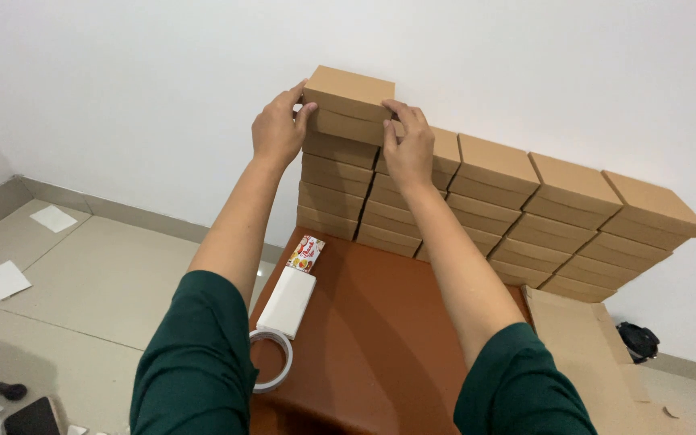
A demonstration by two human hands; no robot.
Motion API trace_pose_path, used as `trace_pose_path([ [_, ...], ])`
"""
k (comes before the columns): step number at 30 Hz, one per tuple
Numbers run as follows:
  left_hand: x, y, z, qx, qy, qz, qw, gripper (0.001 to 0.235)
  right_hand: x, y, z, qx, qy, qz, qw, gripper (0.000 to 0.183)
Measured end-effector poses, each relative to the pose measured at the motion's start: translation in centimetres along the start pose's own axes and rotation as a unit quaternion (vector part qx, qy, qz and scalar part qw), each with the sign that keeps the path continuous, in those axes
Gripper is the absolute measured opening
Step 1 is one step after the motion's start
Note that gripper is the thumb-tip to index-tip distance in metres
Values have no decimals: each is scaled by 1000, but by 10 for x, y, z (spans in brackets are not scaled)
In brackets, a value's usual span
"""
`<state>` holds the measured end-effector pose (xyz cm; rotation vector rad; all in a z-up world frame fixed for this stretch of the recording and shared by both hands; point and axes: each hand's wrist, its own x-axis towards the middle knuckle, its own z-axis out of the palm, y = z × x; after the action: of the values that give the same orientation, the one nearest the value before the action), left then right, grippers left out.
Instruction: Assembling cardboard boxes by folding templates and tucking in flaps.
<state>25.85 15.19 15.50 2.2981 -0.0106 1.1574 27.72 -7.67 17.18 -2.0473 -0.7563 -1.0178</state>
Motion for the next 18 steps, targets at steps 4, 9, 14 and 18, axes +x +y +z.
trace_pose_path([
  [4,5,-8,16,22,34,-29,999,29,10,14,19,15,30,-23,999,28],
  [9,15,-11,28,18,58,-33,998,22,19,25,28,35,58,-36,997,28],
  [14,15,-8,31,1,54,-84,995,27,19,24,31,44,62,-44,996,28],
  [18,16,-13,37,16,40,-94,995,30,19,21,23,21,45,-34,998,33],
])
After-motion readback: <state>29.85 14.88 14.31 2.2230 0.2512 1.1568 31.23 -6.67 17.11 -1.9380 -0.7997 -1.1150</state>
